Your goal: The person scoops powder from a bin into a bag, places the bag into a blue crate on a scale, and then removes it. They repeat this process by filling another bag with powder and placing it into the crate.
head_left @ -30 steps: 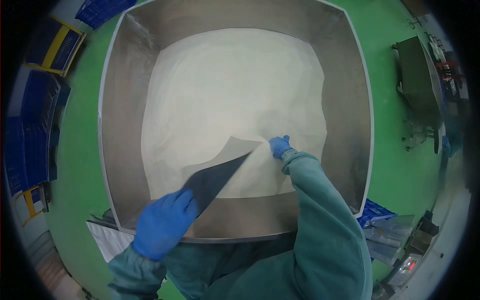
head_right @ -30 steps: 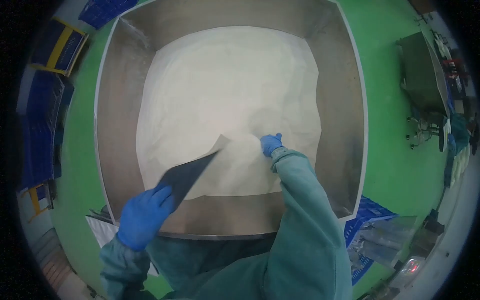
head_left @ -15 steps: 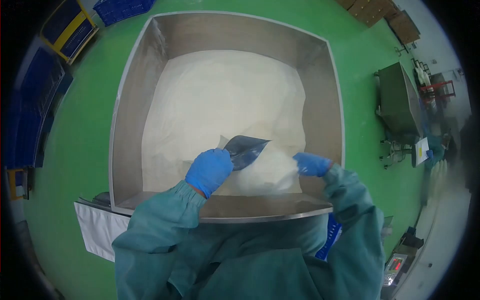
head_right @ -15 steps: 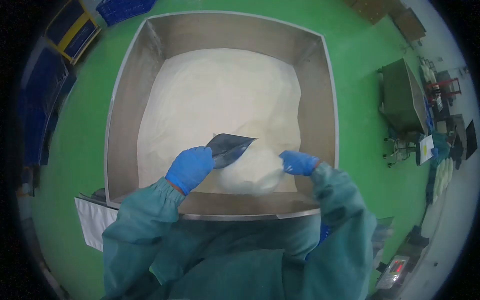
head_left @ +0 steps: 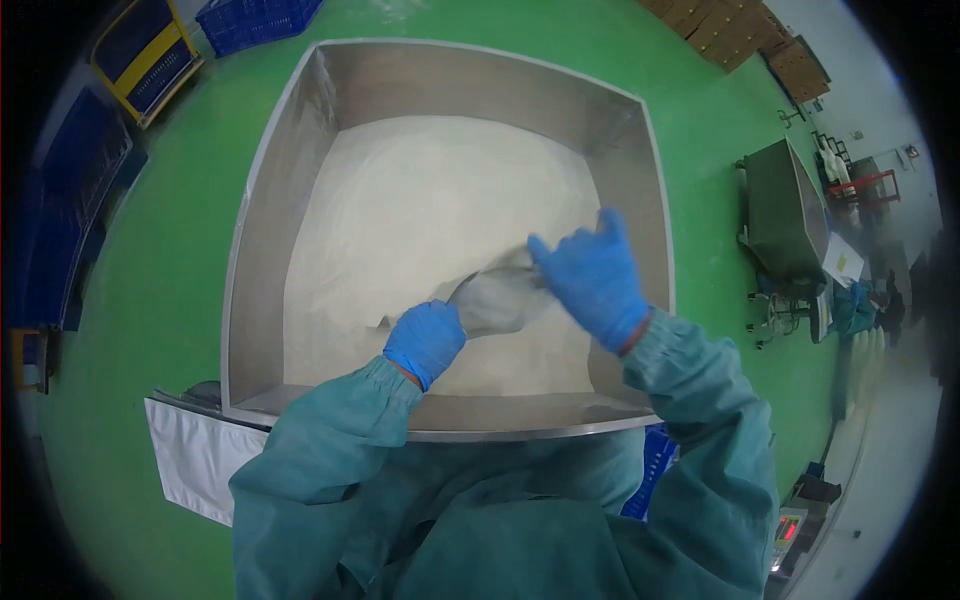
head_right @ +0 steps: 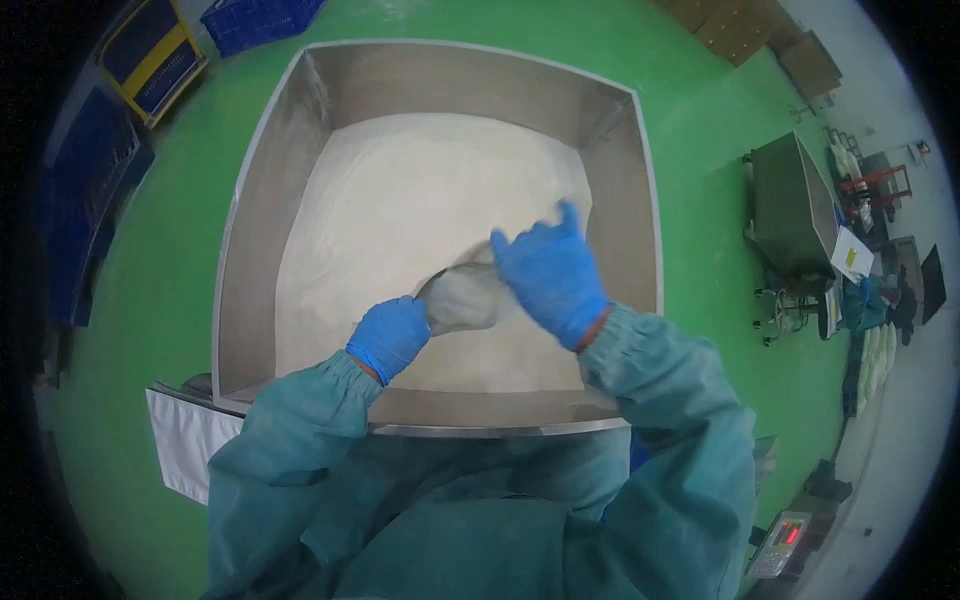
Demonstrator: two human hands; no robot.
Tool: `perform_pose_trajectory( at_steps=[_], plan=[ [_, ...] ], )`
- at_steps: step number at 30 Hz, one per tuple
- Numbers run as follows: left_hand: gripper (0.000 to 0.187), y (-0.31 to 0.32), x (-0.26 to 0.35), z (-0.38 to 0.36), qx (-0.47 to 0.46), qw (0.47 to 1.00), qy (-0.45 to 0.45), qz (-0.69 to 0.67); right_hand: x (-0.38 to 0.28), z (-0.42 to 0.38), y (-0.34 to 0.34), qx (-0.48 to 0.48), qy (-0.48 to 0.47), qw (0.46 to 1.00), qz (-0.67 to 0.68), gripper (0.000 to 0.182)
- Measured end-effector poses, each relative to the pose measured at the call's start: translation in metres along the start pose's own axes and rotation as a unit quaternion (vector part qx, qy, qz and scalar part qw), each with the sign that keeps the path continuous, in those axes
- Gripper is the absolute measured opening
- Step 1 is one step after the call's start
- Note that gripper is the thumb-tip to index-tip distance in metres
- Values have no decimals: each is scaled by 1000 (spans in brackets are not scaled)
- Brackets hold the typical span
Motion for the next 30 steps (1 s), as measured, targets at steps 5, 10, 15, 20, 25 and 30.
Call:
perform_pose_trajectory(
  at_steps=[5, 10, 15, 20, 25, 30],
  plan=[
    [6, 1, -7, 0, 23, 1000, 12, 16, 71, -16, 37, 51, 122, 990, -53, 52],
    [15, -4, -20, -1, 19, 996, -39, -80, 37, -77, 306, -170, 200, 964, 36, 43],
    [14, 0, -21, 1, -10, 999, 20, -31, -146, -128, 400, -496, 123, 806, 298, 30],
    [10, 5, -20, 7, -74, 997, 16, 23, -151, -139, 372, -481, 101, 737, 464, 30],
    [7, 3, -19, 3, 18, 999, 32, 6, -87, -132, 269, -400, 18, 696, 596, 26],
    [3, -4, -16, -1, 31, 999, 13, 16, 28, -90, 98, -345, 92, 856, 374, 23]
  ],
)
Point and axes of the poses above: each hand's wrist, its own z-axis towards the middle knuckle, its own y-axis out of the palm, x = y × z, the point moved 7 cm from there along z, towards the middle knuckle, and after that the axes turned 2 degrees about x, right-handed, at the moved point
